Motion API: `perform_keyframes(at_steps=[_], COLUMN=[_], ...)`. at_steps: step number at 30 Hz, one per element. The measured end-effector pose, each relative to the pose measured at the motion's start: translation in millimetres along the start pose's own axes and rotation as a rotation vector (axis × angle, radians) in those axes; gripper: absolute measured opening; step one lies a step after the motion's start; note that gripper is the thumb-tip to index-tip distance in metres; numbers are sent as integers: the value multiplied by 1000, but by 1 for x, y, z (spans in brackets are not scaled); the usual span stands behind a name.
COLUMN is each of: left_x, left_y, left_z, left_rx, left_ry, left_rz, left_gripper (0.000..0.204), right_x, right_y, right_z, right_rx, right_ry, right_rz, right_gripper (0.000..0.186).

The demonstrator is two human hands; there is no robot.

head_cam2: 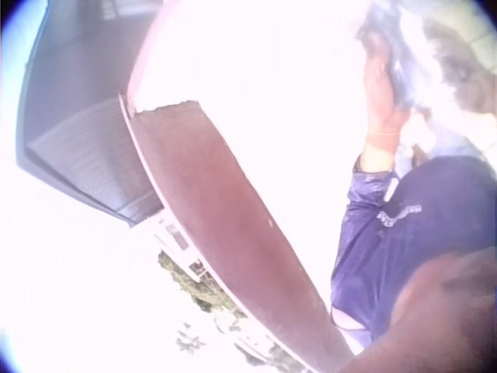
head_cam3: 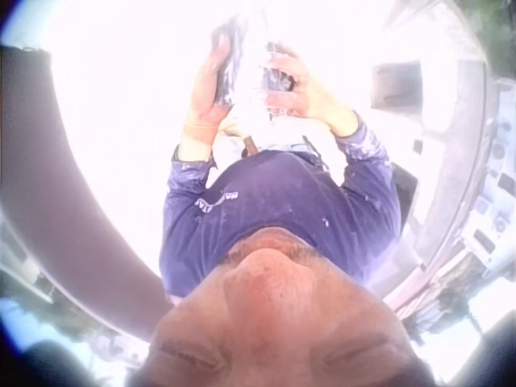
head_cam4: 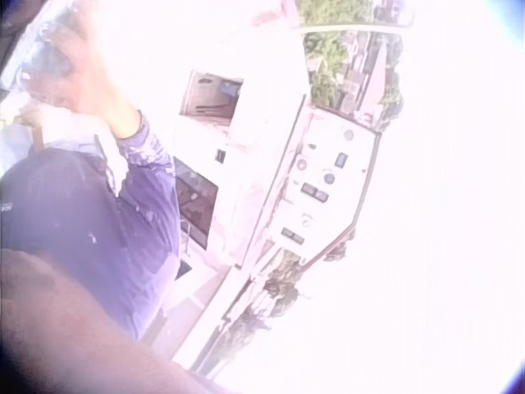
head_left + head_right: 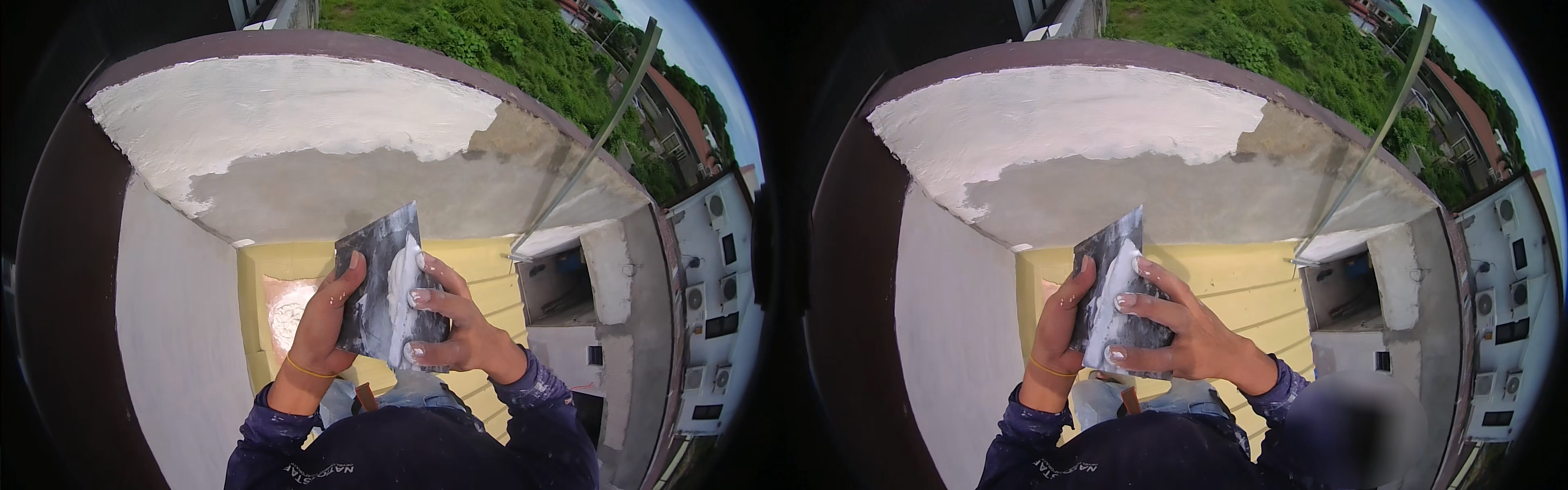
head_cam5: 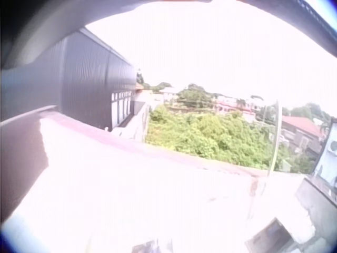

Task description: The person scoops white plaster from a bag using a trowel and applies it to a curved wall on a rooftop. They repeatedly smooth the surface with a smaller trowel, working along the edge and upper sections of the wall.

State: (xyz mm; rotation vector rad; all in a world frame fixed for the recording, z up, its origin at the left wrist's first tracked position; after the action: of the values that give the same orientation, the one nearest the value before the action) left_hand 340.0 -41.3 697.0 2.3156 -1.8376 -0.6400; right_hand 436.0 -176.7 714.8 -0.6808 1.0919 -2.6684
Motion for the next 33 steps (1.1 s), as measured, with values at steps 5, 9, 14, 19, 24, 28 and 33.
perform_keyframes(at_steps=[5,9,14,19,24,28,33], left_x=[-14,-27,-29,-22,-25,-45,-31], left_y=[-16,-36,-68,-99,-130,-158,-167], left_z=[7,12,6,10,12,43,124], left_rx=[-39,-60,-2,-34,14,-132,-278], left_ry=[-65,-174,-369,-477,-474,-418,-334], left_rz=[-113,-181,-295,-214,-406,-557,-482], left_gripper=[38,34,31,31,37,48,49], right_x=[-37,-52,-55,-65,-110,-195,-323], right_y=[-3,-3,-33,-59,-8,36,63], right_z=[29,61,72,85,77,85,78], right_rx=[214,370,523,644,652,291,-220], right_ry=[358,489,506,561,573,462,850], right_rz=[-198,-210,63,72,-5,-311,-411], right_gripper=[67,55,46,52,54,54,66])
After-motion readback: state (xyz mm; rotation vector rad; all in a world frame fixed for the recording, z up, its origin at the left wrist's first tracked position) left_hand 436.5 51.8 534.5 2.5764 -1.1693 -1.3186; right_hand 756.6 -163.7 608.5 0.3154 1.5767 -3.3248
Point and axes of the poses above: each hand's wrist, its own y-axis away from the middle knuckle, its own z-axis out of the back of the hand, x = y × z, the point moved 4 cm from there along -y, towards the middle knuckle, and after that the axes turned 14 degrees about y, right-handed, at the moved point
